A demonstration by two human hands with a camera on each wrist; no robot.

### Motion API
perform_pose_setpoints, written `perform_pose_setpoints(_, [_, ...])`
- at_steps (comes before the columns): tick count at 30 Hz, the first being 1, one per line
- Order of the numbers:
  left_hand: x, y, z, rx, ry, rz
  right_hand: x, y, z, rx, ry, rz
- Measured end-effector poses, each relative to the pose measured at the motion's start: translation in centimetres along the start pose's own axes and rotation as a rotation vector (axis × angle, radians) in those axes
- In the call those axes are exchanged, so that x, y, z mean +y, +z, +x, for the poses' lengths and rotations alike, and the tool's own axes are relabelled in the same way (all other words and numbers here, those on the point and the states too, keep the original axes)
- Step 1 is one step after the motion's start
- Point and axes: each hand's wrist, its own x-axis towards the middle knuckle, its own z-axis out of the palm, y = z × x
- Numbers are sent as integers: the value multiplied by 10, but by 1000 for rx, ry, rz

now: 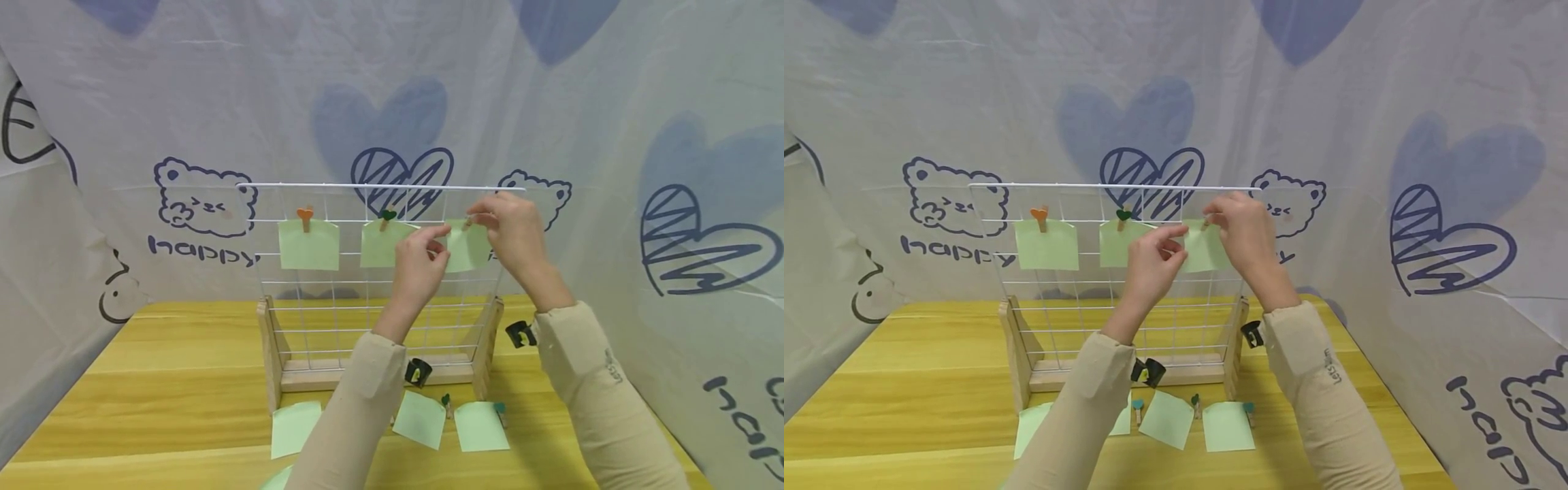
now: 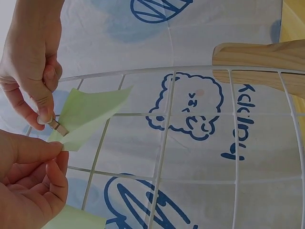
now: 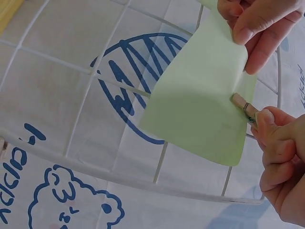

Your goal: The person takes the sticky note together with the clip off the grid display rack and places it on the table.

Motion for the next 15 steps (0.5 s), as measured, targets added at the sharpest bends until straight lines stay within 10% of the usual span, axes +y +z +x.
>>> perform_pose_setpoints(15, [3,-5,-7,6,-10,-23,3,-4,-4,185,12,62])
